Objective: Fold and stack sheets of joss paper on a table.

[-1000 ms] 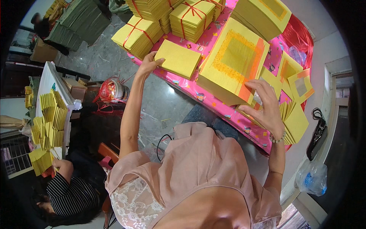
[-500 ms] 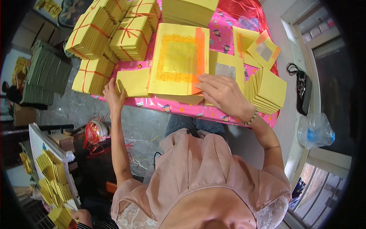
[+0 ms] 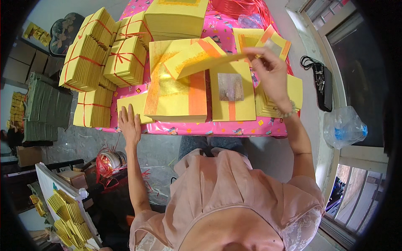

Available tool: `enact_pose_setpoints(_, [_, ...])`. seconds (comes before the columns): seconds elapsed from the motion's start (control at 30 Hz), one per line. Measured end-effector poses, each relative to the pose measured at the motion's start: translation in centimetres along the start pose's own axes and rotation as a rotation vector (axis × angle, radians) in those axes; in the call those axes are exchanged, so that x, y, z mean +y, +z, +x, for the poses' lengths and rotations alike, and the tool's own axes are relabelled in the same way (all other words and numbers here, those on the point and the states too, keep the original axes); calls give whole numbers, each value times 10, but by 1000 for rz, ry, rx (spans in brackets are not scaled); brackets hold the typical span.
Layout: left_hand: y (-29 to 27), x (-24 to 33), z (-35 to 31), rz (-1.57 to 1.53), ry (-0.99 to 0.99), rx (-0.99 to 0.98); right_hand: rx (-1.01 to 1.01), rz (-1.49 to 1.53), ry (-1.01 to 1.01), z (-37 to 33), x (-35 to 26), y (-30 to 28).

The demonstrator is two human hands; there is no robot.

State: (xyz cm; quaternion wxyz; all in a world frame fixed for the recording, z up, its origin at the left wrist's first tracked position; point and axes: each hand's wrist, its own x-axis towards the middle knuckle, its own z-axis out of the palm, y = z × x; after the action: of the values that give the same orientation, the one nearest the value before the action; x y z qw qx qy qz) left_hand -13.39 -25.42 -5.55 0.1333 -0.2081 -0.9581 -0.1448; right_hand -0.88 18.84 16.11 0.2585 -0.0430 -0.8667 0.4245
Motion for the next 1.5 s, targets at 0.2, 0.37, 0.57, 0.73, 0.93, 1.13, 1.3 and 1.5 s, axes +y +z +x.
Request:
enact_pose_setpoints(0.2, [-1, 2, 1, 15, 2, -21, 196, 451, 240, 52, 53, -55])
enact_pose_setpoints(0.37, [0, 0, 0, 20, 11, -29, 310, 428, 221, 95, 105, -77])
enact_pose_setpoints(0.57, [1, -7, 0, 45, 30, -61, 381, 180, 207, 150, 151, -73])
enact_pose_setpoints(0.73, [2, -12, 0, 84, 52, -111, 524, 195, 12, 190, 199, -66])
enact_pose_setpoints(0.93, [2, -12, -5, 71, 19, -95, 458, 13, -87, 180, 213, -53])
enact_pose_setpoints(1.13, [3, -10, -2, 29, 31, -84, -20, -95, 15, 123, 247, -57])
enact_pose_setpoints(1.3, [2, -12, -2, -33, 66, -63, -634, -529, -123, 99, 257, -59])
enact_pose_setpoints(1.5, [0, -8, -2, -27, 22, -78, -810, -432, 37, 103, 270, -86])
